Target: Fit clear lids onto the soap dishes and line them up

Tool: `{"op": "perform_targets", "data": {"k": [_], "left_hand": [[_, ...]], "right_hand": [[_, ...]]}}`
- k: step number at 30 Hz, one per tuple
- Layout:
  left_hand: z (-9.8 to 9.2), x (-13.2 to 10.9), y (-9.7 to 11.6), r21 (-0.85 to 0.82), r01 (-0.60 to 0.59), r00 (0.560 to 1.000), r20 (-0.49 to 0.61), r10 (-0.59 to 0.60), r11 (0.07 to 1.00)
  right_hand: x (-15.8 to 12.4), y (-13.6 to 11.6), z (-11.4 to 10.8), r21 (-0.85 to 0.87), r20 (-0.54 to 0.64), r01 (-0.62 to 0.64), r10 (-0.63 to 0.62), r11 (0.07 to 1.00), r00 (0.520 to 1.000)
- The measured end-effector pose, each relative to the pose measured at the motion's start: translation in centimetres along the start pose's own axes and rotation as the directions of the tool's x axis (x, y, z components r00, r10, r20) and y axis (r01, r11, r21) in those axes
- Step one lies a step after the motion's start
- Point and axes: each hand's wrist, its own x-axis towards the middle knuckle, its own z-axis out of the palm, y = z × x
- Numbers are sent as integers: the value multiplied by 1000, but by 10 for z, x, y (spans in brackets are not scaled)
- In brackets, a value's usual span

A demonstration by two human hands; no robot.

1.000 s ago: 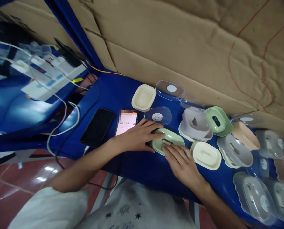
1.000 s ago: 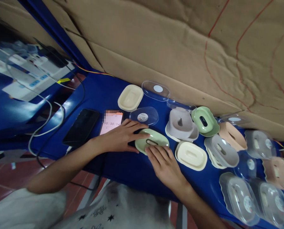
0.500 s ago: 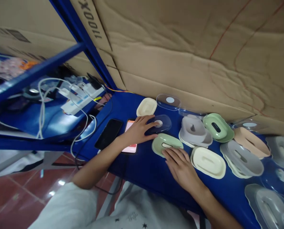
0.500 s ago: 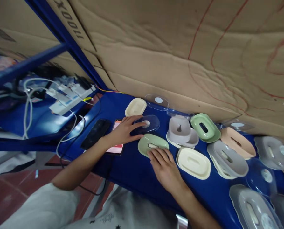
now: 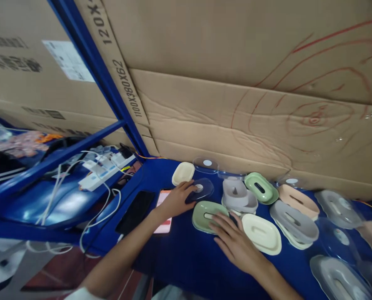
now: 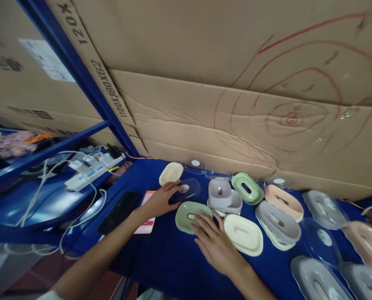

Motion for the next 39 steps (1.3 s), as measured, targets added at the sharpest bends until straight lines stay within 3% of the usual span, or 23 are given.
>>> {"op": "perform_targets", "data": {"k": [6, 12, 19, 25, 31, 39], "left_hand": [[-13, -8, 4, -191, -61, 997, -67, 49, 980], [-27, -21, 25, -419, -179, 969, 82, 234, 890], [-17, -26, 34, -397, -239, 933, 160, 323, 886], [-14, -25, 30, -368, -197, 936, 204, 286, 909], [-10, -25, 30, -302, -297, 929, 128, 348, 906], [-6, -27, 29, -98, -401, 899, 151, 412, 911]], "right_hand": [[-6, 15, 0, -18, -113, -116, 113, 993, 987], [-7, 19, 1, -4, -170, -197, 193, 980, 966], [-4, 19, 2, -29, -22, -59, 59, 998, 998], [-3, 13, 2, -50, -10, -47, 46, 998, 999], [-4, 10, -1, -38, 0, -47, 47, 998, 999], [-1, 11, 0, -3, 48, -93, 93, 996, 995]]}}
